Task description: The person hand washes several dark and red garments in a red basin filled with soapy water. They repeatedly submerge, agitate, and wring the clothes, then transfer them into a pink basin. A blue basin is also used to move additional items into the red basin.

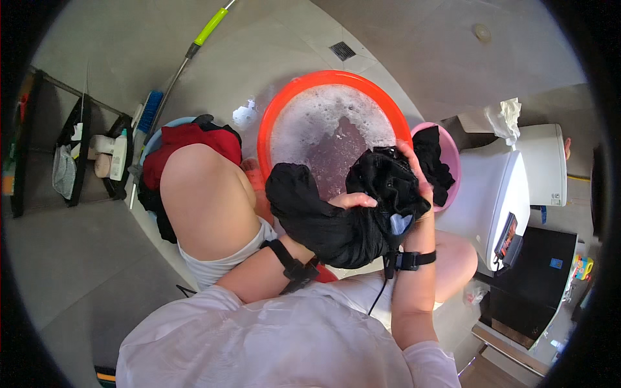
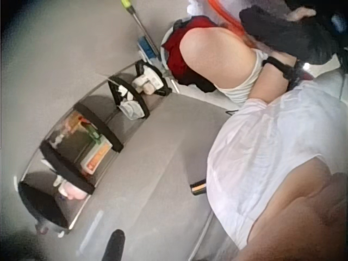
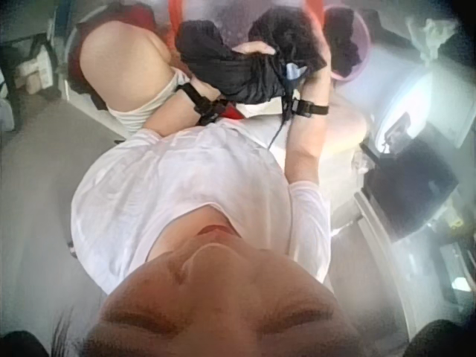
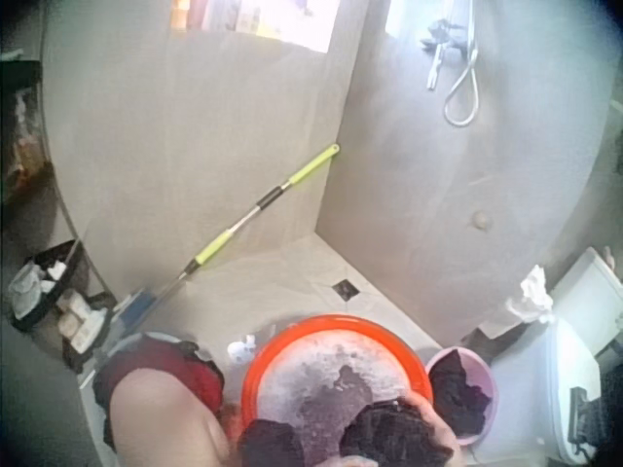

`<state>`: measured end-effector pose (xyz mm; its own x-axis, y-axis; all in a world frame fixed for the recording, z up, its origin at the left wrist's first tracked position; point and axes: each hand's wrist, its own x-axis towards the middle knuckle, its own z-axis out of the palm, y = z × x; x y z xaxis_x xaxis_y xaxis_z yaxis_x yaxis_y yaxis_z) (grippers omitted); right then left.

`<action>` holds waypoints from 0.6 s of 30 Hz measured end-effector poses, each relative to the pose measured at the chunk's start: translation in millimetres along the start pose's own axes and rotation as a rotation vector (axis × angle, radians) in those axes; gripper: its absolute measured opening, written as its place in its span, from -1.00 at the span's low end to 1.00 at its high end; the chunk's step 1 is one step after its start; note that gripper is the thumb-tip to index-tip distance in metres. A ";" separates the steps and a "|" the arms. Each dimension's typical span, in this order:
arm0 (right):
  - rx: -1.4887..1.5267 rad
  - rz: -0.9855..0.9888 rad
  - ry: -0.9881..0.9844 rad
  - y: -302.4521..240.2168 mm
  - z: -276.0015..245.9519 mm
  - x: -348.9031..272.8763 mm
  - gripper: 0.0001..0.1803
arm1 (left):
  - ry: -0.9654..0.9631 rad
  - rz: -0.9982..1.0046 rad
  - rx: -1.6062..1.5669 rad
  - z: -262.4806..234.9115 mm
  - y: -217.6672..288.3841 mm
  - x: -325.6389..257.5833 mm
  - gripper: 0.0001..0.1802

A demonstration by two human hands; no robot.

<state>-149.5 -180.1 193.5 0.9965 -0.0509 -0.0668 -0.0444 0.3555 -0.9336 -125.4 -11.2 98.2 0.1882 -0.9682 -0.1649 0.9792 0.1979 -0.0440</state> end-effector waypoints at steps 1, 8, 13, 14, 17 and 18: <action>0.004 0.096 -0.075 -13.0 -2.3 7.9 -0.20 | -0.079 0.025 0.030 4.2 0.8 -1.4 -0.56; -0.895 0.324 -0.038 -1.2 6.9 29.1 -0.72 | 0.070 0.146 0.454 8.5 -5.8 0.1 -0.67; -1.032 0.261 -0.022 31.4 10.5 36.1 -0.69 | -0.032 0.206 0.288 -13.5 -9.8 -0.8 -0.70; -1.064 0.267 -0.028 36.8 11.5 38.2 -0.69 | 0.038 0.225 0.340 -18.3 -10.3 -1.6 -0.71; -1.171 0.291 -0.029 51.2 14.0 44.4 -0.70 | 0.157 0.322 0.484 -34.8 -9.7 0.3 -0.82; -1.210 0.302 -0.026 56.0 14.5 46.2 -0.71 | 0.164 0.371 0.638 -41.3 -9.5 1.8 -0.83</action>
<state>-105.0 -149.0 143.2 0.9355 -0.0932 -0.3409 -0.2949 -0.7373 -0.6078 -137.4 -8.5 57.7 0.5490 -0.8105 -0.2041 0.7167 0.3308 0.6140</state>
